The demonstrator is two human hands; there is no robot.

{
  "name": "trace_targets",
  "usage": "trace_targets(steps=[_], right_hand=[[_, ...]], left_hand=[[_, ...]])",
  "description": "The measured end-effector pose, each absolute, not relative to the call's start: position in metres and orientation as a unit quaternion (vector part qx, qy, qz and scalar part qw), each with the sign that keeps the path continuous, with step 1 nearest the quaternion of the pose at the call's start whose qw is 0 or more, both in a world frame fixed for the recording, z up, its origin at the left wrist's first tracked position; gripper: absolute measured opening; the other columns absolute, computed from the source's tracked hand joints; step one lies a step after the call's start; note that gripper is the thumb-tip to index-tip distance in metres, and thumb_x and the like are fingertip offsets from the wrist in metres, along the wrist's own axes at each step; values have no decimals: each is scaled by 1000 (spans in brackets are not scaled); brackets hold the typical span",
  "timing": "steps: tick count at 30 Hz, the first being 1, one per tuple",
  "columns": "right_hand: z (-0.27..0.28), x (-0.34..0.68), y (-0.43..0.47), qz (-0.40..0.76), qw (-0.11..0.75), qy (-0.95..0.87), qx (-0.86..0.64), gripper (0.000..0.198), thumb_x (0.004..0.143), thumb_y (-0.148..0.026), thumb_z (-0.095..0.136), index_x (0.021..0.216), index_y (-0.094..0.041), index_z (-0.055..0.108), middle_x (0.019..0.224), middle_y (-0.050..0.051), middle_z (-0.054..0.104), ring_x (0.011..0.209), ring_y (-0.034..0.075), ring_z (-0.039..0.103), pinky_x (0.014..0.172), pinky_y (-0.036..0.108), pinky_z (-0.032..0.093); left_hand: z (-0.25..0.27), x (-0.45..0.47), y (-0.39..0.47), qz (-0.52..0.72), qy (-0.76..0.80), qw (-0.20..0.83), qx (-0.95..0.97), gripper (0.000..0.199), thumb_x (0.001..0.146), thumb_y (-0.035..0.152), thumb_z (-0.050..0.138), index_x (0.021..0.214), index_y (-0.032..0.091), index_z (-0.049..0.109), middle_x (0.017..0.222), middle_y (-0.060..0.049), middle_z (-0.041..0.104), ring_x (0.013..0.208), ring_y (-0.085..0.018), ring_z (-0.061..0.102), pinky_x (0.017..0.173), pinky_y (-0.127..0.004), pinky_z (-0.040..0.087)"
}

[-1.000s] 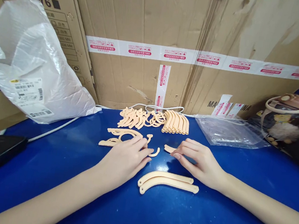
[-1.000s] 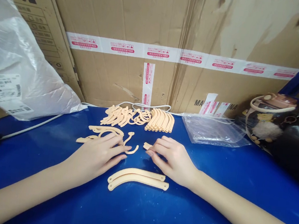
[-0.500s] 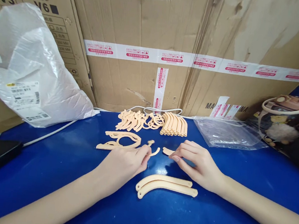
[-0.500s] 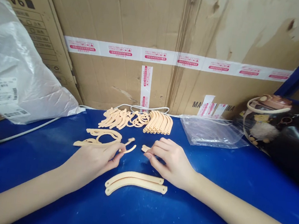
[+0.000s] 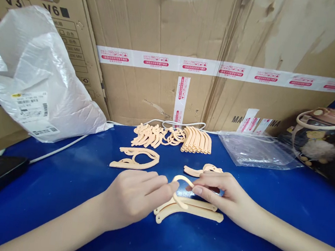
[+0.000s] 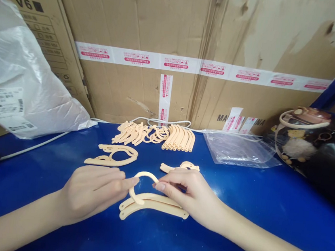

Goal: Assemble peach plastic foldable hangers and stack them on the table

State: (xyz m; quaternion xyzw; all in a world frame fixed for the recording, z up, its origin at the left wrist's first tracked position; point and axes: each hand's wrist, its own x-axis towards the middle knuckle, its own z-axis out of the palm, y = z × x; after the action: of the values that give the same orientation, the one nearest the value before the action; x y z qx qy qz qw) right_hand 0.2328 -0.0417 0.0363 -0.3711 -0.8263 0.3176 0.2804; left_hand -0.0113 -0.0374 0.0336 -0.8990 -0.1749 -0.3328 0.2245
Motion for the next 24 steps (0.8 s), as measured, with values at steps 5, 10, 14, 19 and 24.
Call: trace_targets(steps=[5, 10, 14, 19, 24], right_hand=[[28, 233, -33, 425, 296, -754, -405, 32, 88, -46, 57, 77, -17, 66, 65, -1, 54, 55, 10, 40, 50, 24, 31], [19, 234, -29, 496, 377, -675, -396, 29, 90, -48, 54, 90, -18, 57, 65, -4, 48, 49, 7, 35, 45, 21, 27], [17, 233, -28, 484, 384, -673, -406, 29, 87, -45, 60, 85, -16, 62, 67, -2, 51, 54, 8, 41, 49, 21, 33], [19, 230, -28, 475, 373, -686, -406, 24, 84, -40, 64, 81, -16, 66, 77, 1, 59, 60, 9, 48, 54, 22, 40], [18, 231, -30, 492, 363, -688, -391, 25, 86, -41, 62, 85, -16, 67, 76, 1, 59, 61, 10, 50, 54, 22, 40]], left_hand=[[34, -11, -31, -324, -276, 137, -894, 12, 94, 14, 43, 104, 19, 46, 70, 5, 57, 53, -9, 53, 50, -21, 37], [41, -8, -33, -209, -346, -166, -899, 13, 88, 28, 57, 83, 21, 48, 70, 7, 52, 56, -8, 49, 52, -19, 37], [44, -4, -39, -100, -303, -196, -927, 22, 82, 34, 65, 74, 20, 50, 74, 5, 52, 65, -11, 50, 57, -22, 34], [38, -1, -41, -72, -285, -132, -947, 16, 88, 32, 55, 79, 21, 49, 81, 3, 49, 66, -12, 47, 54, -24, 29], [36, 0, -40, -136, -300, -134, -935, 13, 88, 26, 53, 77, 20, 49, 86, 1, 50, 73, -13, 48, 57, -25, 31]])
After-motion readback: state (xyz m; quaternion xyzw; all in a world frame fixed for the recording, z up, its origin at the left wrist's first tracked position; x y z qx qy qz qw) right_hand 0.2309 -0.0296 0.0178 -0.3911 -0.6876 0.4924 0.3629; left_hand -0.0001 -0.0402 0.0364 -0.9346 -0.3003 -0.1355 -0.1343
